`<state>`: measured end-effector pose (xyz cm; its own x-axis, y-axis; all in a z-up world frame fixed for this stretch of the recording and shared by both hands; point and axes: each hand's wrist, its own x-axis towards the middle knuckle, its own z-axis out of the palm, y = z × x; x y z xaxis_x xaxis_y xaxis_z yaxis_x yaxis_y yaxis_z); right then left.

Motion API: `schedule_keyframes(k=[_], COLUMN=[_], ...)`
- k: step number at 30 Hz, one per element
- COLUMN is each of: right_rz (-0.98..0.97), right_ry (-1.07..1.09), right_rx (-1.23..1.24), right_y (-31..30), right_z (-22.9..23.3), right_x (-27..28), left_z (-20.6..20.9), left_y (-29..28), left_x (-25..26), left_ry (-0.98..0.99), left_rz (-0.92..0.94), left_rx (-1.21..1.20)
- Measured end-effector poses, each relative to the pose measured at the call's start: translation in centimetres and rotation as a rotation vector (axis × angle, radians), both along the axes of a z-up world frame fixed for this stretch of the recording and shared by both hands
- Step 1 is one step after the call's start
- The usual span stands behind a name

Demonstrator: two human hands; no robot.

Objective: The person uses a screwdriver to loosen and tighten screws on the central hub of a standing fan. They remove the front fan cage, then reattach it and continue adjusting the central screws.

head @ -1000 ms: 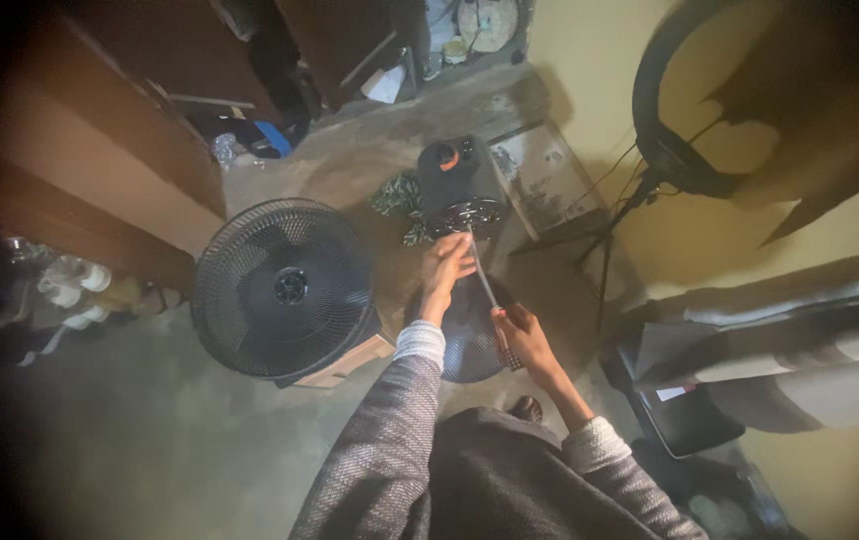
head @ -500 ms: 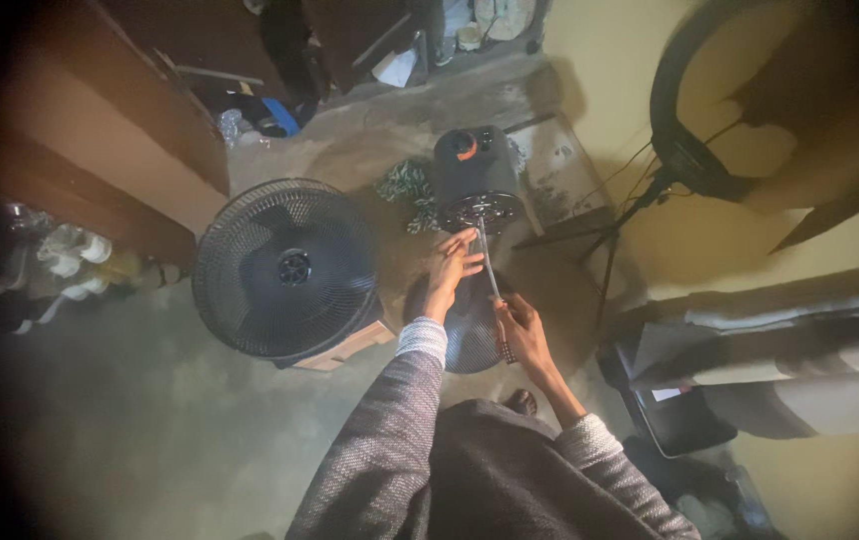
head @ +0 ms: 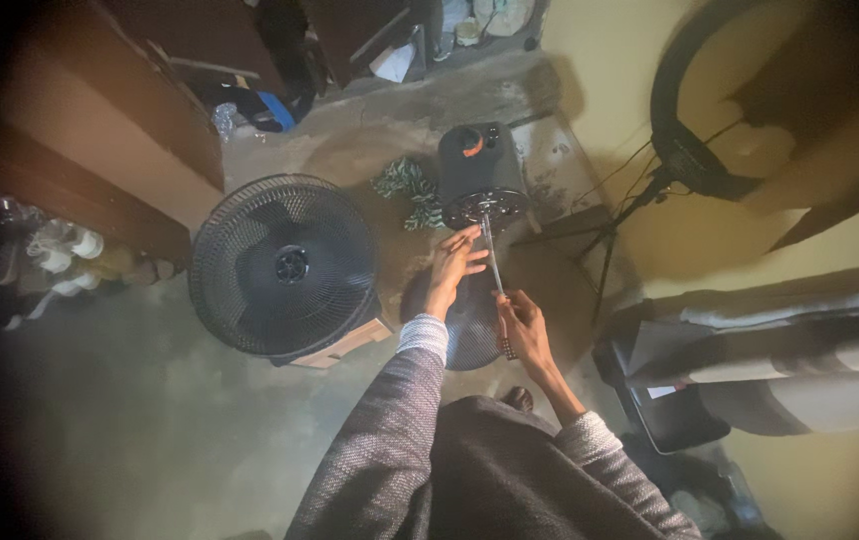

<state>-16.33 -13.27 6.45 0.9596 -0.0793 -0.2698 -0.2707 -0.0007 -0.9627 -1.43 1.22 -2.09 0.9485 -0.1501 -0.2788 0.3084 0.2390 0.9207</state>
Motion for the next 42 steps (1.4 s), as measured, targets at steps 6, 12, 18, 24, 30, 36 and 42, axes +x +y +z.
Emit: schedule_keyframes(k=[6,12,18,24,30,36,42], right_rz=[-0.035,-0.02,0.017,0.056,-0.023,-0.11,-0.017], right_ry=[0.021,0.007,-0.048,0.213,0.246,0.005,0.151], right_rx=[-0.068,-0.048,-0.089,0.855,0.454,-0.357,0.148], right_y=[-0.1,0.0,-0.1,-1.1,-1.0,0.7,-0.2], right_z=[0.1,0.7,0.3,-0.3,-0.6,-1.1,-0.9], right_x=[-0.2,-0.1,0.2,0.9,1.2,0.9,1.9], left_z=[-0.9,-0.7,1.1,3.0,2.8,1.4,-0.7], left_y=[-0.3,-0.5,-0.5,-1.3,-1.3,-0.9,-0.7], left_x=[0.2,0.1,-0.2,-0.7,-0.4,-0.5,0.7], left_ry=[-0.011,0.0,-0.01,0.093,0.022,0.101,0.079], left_rz=[0.003,-0.008,-0.007,-0.089,-0.129,-0.086,-0.111], left_rx=[-0.05,-0.022,-0.011,0.111,-0.047,-0.186,-0.185])
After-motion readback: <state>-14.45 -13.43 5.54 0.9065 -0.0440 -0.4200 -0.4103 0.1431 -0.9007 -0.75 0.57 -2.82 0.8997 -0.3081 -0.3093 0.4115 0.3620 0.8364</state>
